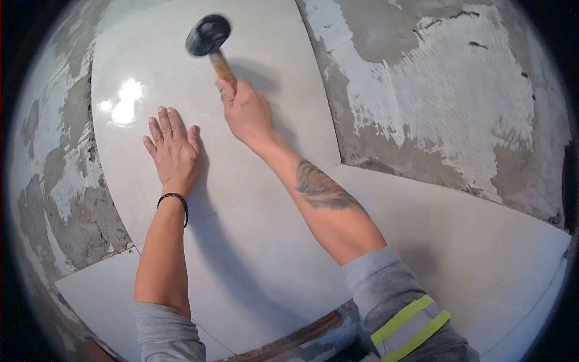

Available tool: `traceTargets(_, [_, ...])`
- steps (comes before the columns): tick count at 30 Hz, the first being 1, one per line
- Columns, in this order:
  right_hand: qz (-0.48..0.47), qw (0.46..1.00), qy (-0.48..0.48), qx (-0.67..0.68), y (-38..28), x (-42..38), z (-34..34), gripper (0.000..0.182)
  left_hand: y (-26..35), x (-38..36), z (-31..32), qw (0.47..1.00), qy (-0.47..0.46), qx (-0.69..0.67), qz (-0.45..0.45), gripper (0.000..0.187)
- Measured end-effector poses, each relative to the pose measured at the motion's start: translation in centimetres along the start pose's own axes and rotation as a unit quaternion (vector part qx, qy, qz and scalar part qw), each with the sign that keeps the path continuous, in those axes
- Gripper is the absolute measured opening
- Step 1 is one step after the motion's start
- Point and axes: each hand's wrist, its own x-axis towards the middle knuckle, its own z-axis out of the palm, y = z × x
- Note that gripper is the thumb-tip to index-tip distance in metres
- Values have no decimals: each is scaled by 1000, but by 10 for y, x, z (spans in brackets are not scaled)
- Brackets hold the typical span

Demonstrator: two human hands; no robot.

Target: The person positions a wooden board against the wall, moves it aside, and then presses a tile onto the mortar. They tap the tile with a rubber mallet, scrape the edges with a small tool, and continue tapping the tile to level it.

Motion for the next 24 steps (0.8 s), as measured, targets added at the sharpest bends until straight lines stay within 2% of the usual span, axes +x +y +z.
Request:
traceTargets(3, [5, 1000, 13, -4, 13, 17, 16, 53, 0, -4, -2, 1000, -14, 3, -1, 66])
traceTargets(4, [35, 999, -12, -20, 18, 23, 21, 55, 0, 0, -5, 1000, -19, 0, -8, 67])
traceTargets(7, [33, 999, -20, -27, 4, 39, 11, 57, -2, -1, 1, 1000, 6, -14, -2, 67])
traceTargets(8, [-8, 999, 24, -27, 3, 40, 11, 58, -2, -1, 1, 1000, 5, -13, -3, 67])
traceTargets(11, [-16, 998, 62, -7, -1, 48, 15, 57, -1, -4, 2, 1000, 8, -26, -6, 68])
traceTargets(12, [32, 999, 10, -27, 4, 56, 20, 56, -1, -3, 0, 999, 3, -32, -6, 68])
traceTargets(16, [35, 998, -33, -38, 2, 93, 22, 59, -1, 1, -3, 999, 12, -38, -4, 68])
traceTargets(18, [-139, 981, 124, -53, -11, 98, 24, 67, -2, -2, -2, 998, 26, -51, 4, 68])
traceTargets(19, [-139, 981, 121, -53, -13, 99, 29, 67, -2, -4, -2, 998, 24, -51, 1, 68])
traceTargets(21, [-14, 997, -25, -73, -14, 119, 43, 70, -2, -1, 1, 998, 35, -52, 5, 68])
traceTargets(24, [-63, 984, -87, -140, -17, 148, 45, 72, -3, -2, -1, 997, 35, -71, 6, 67])
